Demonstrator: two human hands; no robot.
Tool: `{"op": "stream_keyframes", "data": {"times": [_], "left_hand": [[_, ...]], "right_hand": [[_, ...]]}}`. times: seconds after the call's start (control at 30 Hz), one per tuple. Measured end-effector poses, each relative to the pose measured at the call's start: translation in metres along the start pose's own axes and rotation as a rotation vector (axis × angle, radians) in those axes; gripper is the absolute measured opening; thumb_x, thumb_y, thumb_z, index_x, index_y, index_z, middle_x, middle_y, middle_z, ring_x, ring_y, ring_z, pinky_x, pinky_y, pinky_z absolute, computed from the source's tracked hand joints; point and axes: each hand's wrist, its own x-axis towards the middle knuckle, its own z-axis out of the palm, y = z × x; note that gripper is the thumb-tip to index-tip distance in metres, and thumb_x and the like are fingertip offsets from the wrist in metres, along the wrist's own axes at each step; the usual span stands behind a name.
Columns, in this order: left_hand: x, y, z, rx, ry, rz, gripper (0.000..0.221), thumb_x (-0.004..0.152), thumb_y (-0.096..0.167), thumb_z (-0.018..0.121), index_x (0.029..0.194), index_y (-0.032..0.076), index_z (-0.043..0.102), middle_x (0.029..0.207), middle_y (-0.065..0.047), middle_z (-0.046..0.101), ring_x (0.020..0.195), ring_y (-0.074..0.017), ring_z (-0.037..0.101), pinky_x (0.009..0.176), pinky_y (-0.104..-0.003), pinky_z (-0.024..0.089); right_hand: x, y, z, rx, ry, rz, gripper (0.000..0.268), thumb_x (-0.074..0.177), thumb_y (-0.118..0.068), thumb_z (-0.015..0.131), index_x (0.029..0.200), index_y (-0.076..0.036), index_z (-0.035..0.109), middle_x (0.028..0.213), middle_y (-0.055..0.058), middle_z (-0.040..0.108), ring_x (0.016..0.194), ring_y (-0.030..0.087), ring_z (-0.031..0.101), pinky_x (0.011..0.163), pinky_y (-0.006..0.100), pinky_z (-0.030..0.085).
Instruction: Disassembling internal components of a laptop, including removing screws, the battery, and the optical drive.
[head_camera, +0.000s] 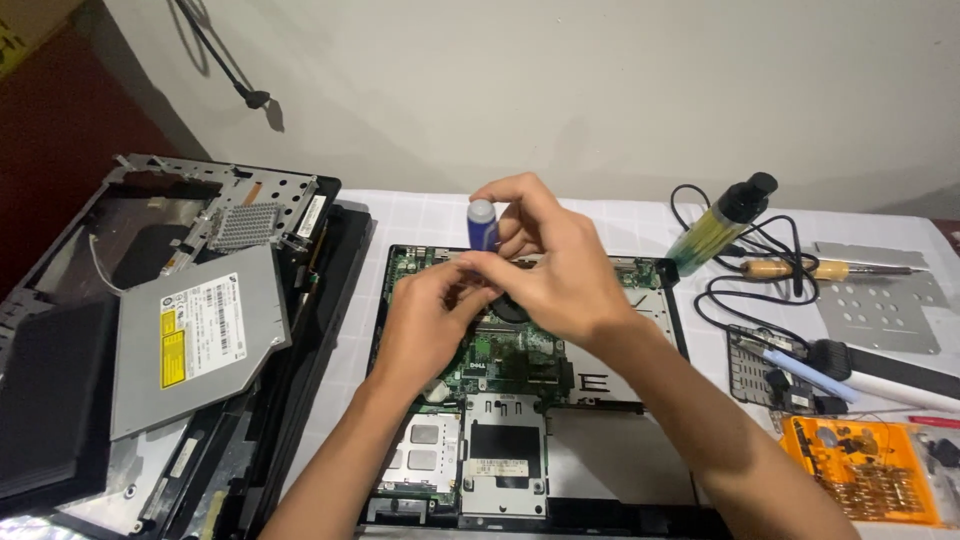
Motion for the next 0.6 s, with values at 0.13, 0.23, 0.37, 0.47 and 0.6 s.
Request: {"op": "stream_keyframes", "data": {"times": [0.13, 0.23, 0.37, 0.47, 0.6], "left_hand": [[0.000, 0.000, 0.000, 0.023, -0.002, -0.011, 0.018, 0.088, 0.023, 0.080, 0.099, 0.009, 0.078, 0.083, -0.001, 0.081, 0.069, -0.0134, 0.071, 0.065, -0.031, 0.055], [0.001, -0.007, 0.002, 0.029, -0.007, -0.011, 0.012, 0.090, 0.021, 0.079, 0.092, 0.010, 0.077, 0.073, -0.001, 0.075, 0.057, -0.0120, 0.057, 0.058, -0.030, 0.047], [0.002, -0.005, 0.000, 0.051, -0.007, 0.033, 0.012, 0.091, 0.020, 0.077, 0.099, 0.013, 0.073, 0.087, 0.001, 0.082, 0.060, -0.0118, 0.063, 0.063, -0.030, 0.050], [0.001, -0.004, -0.002, 0.061, -0.043, -0.021, 0.016, 0.094, 0.024, 0.074, 0.084, 0.012, 0.069, 0.086, 0.000, 0.083, 0.049, -0.0125, 0.050, 0.056, -0.031, 0.044], [0.002, -0.008, -0.001, 0.063, -0.036, 0.042, 0.019, 0.095, 0.022, 0.072, 0.082, 0.012, 0.063, 0.091, 0.000, 0.083, 0.050, -0.0123, 0.049, 0.057, -0.030, 0.043]], "right_hand": [[0.001, -0.005, -0.001, -0.051, 0.045, 0.057, 0.039, 0.087, -0.019, 0.081, 0.117, -0.019, 0.056, 0.076, -0.001, 0.061, 0.066, 0.009, 0.056, 0.071, 0.024, 0.056], [0.002, -0.005, -0.007, -0.043, 0.037, 0.055, 0.038, 0.089, -0.020, 0.078, 0.120, -0.019, 0.055, 0.078, -0.001, 0.060, 0.068, 0.010, 0.057, 0.071, 0.025, 0.056], [0.003, -0.004, -0.017, 0.145, -0.185, -0.067, 0.046, 0.100, -0.024, 0.058, 0.143, -0.018, 0.044, 0.132, 0.012, 0.060, 0.128, 0.024, 0.064, 0.104, 0.037, 0.057], [0.002, -0.006, -0.018, 0.212, -0.258, -0.143, 0.044, 0.107, -0.019, 0.047, 0.150, -0.016, 0.041, 0.146, 0.014, 0.060, 0.127, 0.023, 0.067, 0.097, 0.033, 0.058], [0.001, -0.004, -0.011, 0.209, -0.136, -0.108, 0.034, 0.102, -0.014, 0.059, 0.136, -0.014, 0.058, 0.119, 0.011, 0.074, 0.109, 0.017, 0.073, 0.092, 0.027, 0.062]]}}
